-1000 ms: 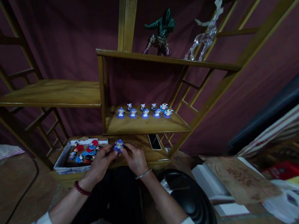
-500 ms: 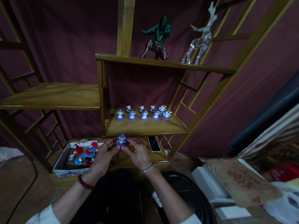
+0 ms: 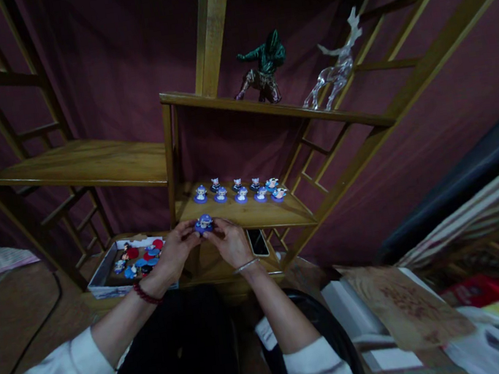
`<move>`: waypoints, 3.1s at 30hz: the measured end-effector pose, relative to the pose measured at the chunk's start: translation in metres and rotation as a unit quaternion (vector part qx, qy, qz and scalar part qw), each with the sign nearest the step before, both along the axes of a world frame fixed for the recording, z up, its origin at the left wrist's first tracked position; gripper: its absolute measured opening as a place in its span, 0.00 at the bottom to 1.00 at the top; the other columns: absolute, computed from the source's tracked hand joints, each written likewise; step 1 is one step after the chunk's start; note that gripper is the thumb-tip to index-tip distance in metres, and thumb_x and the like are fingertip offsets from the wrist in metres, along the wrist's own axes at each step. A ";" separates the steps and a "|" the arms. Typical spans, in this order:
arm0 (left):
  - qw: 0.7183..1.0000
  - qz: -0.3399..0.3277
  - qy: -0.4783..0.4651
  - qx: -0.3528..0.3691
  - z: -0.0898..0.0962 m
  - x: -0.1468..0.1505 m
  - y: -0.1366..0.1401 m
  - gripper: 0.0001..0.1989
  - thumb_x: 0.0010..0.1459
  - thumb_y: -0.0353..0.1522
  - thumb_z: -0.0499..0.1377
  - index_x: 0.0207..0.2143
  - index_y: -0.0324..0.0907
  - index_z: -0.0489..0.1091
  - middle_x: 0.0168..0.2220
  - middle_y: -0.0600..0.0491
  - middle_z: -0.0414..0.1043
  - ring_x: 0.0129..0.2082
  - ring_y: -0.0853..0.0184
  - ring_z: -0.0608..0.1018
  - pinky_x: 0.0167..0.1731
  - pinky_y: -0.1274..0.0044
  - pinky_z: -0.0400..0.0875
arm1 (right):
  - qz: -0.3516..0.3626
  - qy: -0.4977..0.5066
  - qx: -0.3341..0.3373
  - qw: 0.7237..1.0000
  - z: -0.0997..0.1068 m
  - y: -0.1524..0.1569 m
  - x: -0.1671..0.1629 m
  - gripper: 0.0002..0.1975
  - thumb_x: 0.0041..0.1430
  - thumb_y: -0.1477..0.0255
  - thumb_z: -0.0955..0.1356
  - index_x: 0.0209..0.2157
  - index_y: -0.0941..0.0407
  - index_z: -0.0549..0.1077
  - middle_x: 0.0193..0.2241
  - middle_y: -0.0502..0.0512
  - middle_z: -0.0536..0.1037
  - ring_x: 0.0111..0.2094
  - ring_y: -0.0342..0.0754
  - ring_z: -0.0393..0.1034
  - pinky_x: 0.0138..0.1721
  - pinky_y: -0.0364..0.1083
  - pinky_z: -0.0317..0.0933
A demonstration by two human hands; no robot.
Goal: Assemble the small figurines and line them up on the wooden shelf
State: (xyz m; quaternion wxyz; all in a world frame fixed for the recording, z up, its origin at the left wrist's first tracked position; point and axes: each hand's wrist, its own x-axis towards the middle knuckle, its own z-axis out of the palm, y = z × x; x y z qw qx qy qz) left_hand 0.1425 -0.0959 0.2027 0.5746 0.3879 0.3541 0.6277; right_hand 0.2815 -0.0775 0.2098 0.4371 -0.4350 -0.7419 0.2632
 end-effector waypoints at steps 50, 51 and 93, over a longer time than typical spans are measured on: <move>0.959 0.059 0.277 -0.012 0.017 0.001 0.034 0.24 0.48 0.26 0.52 0.50 0.39 0.63 0.24 0.56 0.69 0.17 0.75 0.64 0.21 0.82 0.61 | -0.047 -0.012 0.016 0.999 -0.013 0.078 -0.014 0.19 0.48 0.75 0.68 0.45 0.55 0.68 0.38 0.55 0.76 0.38 0.46 0.71 0.41 0.47 0.66; 0.956 0.061 0.285 -0.018 0.018 0.001 0.034 0.24 0.48 0.26 0.52 0.50 0.39 0.64 0.23 0.56 0.69 0.18 0.75 0.65 0.21 0.82 0.61 | -0.048 -0.015 0.018 0.999 -0.013 0.078 -0.015 0.19 0.48 0.75 0.68 0.44 0.56 0.68 0.37 0.56 0.76 0.37 0.46 0.71 0.40 0.46 0.66; 0.945 0.079 0.313 -0.047 0.020 0.002 0.031 0.27 0.47 0.27 0.53 0.53 0.38 0.61 0.23 0.55 0.68 0.22 0.71 0.68 0.24 0.81 0.63 | -0.080 -0.114 0.068 0.988 -0.007 0.071 -0.019 0.16 0.47 0.75 0.69 0.41 0.56 0.70 0.34 0.55 0.75 0.35 0.46 0.70 0.37 0.45 0.66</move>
